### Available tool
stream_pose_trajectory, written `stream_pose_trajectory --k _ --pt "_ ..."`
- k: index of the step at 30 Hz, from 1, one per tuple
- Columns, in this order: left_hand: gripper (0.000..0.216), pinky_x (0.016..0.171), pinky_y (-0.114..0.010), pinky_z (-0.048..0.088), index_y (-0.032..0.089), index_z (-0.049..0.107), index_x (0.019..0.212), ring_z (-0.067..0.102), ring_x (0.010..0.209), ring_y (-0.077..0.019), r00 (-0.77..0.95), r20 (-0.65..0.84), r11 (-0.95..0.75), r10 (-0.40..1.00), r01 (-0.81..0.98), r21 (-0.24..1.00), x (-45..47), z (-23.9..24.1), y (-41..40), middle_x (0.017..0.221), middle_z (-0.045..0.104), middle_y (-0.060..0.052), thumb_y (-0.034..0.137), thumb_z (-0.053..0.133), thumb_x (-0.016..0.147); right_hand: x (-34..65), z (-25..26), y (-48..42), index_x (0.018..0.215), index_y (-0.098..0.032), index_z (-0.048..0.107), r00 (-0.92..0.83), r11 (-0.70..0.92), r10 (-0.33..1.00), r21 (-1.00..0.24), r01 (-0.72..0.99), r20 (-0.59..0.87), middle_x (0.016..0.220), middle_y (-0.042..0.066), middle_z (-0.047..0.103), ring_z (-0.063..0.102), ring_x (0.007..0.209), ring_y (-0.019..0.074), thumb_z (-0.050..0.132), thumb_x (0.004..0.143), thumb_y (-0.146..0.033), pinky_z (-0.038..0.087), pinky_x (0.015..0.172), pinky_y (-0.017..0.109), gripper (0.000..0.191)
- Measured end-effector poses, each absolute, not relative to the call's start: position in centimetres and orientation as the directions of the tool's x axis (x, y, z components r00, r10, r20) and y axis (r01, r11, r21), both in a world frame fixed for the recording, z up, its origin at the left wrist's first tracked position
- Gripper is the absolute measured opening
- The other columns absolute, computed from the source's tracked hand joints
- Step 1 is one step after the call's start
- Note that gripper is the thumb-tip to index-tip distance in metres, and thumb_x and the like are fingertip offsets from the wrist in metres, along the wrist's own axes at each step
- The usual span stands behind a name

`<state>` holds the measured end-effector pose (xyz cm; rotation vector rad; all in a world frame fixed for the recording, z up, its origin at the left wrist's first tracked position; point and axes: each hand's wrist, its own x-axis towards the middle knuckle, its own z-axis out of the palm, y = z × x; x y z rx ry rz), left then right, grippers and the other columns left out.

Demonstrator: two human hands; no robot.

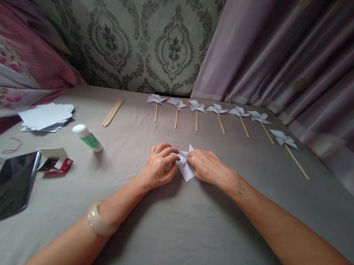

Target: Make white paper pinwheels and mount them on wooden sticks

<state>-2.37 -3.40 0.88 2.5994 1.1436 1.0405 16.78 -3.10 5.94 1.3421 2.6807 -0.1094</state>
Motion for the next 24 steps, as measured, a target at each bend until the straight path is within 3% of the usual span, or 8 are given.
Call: stream_pose_trajectory --k 6,10,13,19,24 --pt "0.022 0.091 -0.042 0.039 0.022 0.069 0.092 0.051 0.107 -0.0238 0.450 0.538 -0.679 0.712 0.637 0.365 -2.5 0.7 -3.2 0.105 0.069 -0.006 0.014 0.051 0.081 16.9 5.9 -3.1 0.097 -0.017 0.072 -0.555 0.557 0.820 -0.029 0.830 -0.143 0.101 0.011 0.071 0.064 0.096 0.0214 0.047 0.086 -0.009 0.044 0.078 0.028 0.028" --pt "0.021 0.091 -0.041 0.039 0.021 0.069 0.089 0.052 0.105 -0.0228 0.430 0.570 -0.684 0.700 0.633 0.362 -2.5 0.6 -3.2 0.102 0.070 -0.005 0.014 0.050 0.082 18.1 4.9 -2.7 0.103 -0.023 0.073 -0.508 0.473 0.852 -0.234 0.850 -0.124 0.101 0.006 0.072 0.065 0.092 0.0181 0.049 0.087 -0.016 0.044 0.075 0.025 0.030" --pt "0.021 0.091 -0.041 0.040 0.020 0.068 0.087 0.053 0.103 -0.0216 0.410 0.583 -0.681 0.701 0.628 0.376 -2.6 0.6 -3.2 0.101 0.070 -0.005 0.013 0.049 0.083 19.3 4.0 -2.6 0.104 -0.020 0.074 -0.501 0.441 0.864 -0.415 0.796 -0.043 0.096 0.006 0.073 0.065 0.086 0.0162 0.048 0.086 -0.016 0.043 0.074 0.024 0.032" --pt "0.020 0.092 -0.042 0.042 0.020 0.068 0.087 0.057 0.099 -0.0207 0.327 0.581 -0.630 0.746 0.629 0.455 -2.8 0.9 -3.1 0.099 0.071 -0.005 0.014 0.050 0.081 20.8 3.4 -3.2 0.099 -0.013 0.074 -0.189 0.163 0.980 -0.800 0.578 0.063 0.084 0.006 0.073 0.061 0.069 0.0138 0.051 0.082 -0.025 0.044 0.062 0.024 0.030" --pt "0.019 0.087 -0.039 0.045 0.020 0.068 0.086 0.061 0.091 -0.0191 0.220 0.590 -0.575 0.777 0.631 0.521 -3.0 1.1 -3.0 0.092 0.071 -0.004 0.016 0.049 0.082 20.9 2.5 -3.9 0.081 -0.014 0.070 0.029 0.119 0.990 -0.916 0.383 0.141 0.075 0.005 0.070 0.058 0.066 0.0137 0.062 0.076 -0.044 0.044 0.061 0.025 0.032"
